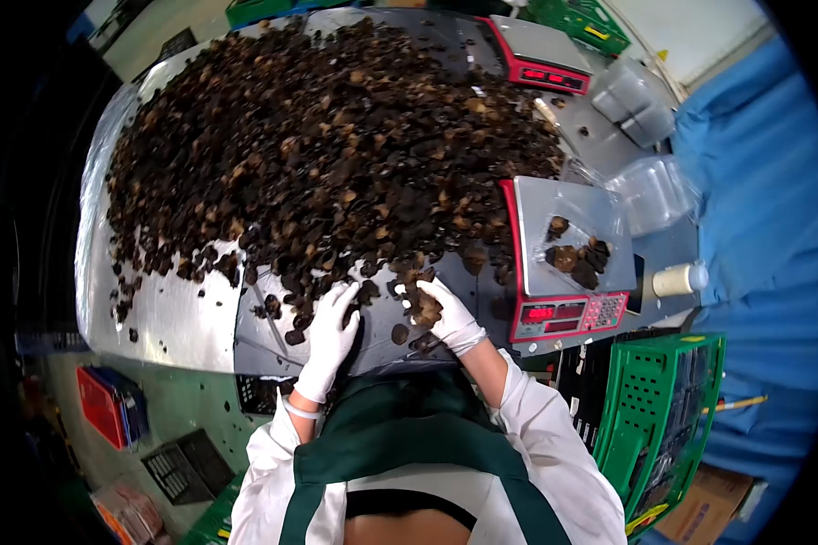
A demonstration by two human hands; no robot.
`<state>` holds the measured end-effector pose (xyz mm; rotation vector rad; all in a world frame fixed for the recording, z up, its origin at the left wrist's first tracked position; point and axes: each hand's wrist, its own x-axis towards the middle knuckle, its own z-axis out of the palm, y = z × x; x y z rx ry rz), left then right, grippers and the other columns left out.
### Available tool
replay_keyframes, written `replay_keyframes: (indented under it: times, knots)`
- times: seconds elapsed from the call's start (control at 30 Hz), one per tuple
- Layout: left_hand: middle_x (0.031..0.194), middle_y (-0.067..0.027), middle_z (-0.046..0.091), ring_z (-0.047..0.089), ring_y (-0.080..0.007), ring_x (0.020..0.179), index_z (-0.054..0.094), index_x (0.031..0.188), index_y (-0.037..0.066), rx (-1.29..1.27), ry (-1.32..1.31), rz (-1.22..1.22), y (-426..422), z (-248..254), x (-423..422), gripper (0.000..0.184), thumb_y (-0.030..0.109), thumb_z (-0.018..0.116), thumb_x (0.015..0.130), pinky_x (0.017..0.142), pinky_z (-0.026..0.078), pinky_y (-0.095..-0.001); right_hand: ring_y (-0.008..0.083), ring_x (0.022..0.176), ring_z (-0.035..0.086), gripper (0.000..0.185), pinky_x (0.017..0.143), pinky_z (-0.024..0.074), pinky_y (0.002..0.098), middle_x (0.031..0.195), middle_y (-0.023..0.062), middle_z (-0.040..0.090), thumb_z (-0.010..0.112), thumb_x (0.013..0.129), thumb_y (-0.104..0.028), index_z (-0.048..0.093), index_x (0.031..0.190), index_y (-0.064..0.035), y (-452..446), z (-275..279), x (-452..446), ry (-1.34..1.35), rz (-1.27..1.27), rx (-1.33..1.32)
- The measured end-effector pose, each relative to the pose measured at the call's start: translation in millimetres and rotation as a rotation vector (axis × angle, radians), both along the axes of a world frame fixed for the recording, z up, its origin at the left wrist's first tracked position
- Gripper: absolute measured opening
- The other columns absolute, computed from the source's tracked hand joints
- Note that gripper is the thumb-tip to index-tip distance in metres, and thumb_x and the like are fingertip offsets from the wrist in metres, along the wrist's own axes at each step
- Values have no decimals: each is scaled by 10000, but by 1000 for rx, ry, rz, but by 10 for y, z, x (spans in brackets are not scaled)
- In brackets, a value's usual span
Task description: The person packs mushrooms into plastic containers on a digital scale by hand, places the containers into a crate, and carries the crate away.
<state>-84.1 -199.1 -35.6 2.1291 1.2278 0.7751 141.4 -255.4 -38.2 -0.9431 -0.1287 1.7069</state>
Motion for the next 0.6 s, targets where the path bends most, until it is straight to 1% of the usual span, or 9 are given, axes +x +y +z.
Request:
replay_keyframes:
  times: [0.07,0.2,0.33,0.37,0.4,0.43,0.5,0.53,0.6]
  knots:
    - [1181,-121,575,570,-295,948,599,1196,122,131,223,-116,64,-151,155,441,73,648,761,815,501,-387,223,890,607,385,662,493,361,1145,103,628,429,970,-301,553,1217,-33,-48,-82,113,292,-68,-10]
    - [991,-102,624,598,-290,892,655,1002,80,214,104,-40,145,-270,302,244,66,657,759,785,504,-371,251,941,574,440,657,485,363,1207,126,578,395,975,-339,521,1256,-24,-150,9,252,513,-151,179]
    - [947,-103,667,630,-235,931,672,959,33,-256,-368,41,223,-55,595,139,61,628,830,863,482,-320,249,948,569,449,664,488,360,1235,141,562,380,977,-340,498,1283,-34,-301,269,565,421,-209,233]
    - [1018,-88,674,615,-178,978,666,1001,15,-454,-492,14,283,-43,720,158,71,606,866,899,462,-302,245,941,572,455,663,479,349,1242,144,560,371,976,-359,507,1268,-37,-356,419,674,215,-222,241]
    - [1035,-73,668,602,-157,983,657,1038,12,-597,-629,-3,297,185,921,175,73,590,888,906,453,-292,255,1000,571,389,756,501,369,1264,153,543,440,964,-271,508,1256,-24,-394,524,852,338,-166,446]
    - [1040,-67,664,596,-151,984,652,1055,11,-633,-668,-47,308,393,1126,184,73,585,895,908,449,-287,263,1037,564,358,818,495,381,1279,160,531,481,945,-209,511,1244,-14,-503,589,1019,-578,-253,546]
    - [1056,-59,654,590,-144,988,644,1080,9,-677,-718,-127,315,700,1547,198,82,577,909,908,444,-277,278,1070,573,415,958,444,347,1168,169,566,663,736,96,536,1129,64,-634,1111,1288,-1489,-350,589]
    - [1062,-59,649,588,-141,989,642,1083,8,-535,-646,-195,288,933,1764,198,83,582,910,903,445,-273,222,997,594,322,897,472,315,1102,136,598,641,800,20,549,1107,51,-608,1205,1488,-1249,-419,522]
    - [1062,-57,646,586,-134,986,638,1092,11,-620,-749,-267,219,1157,2236,201,80,590,909,887,451,-264,141,868,602,222,788,487,264,964,71,629,610,861,-49,563,1066,25,-620,1476,1814,-712,-530,232]
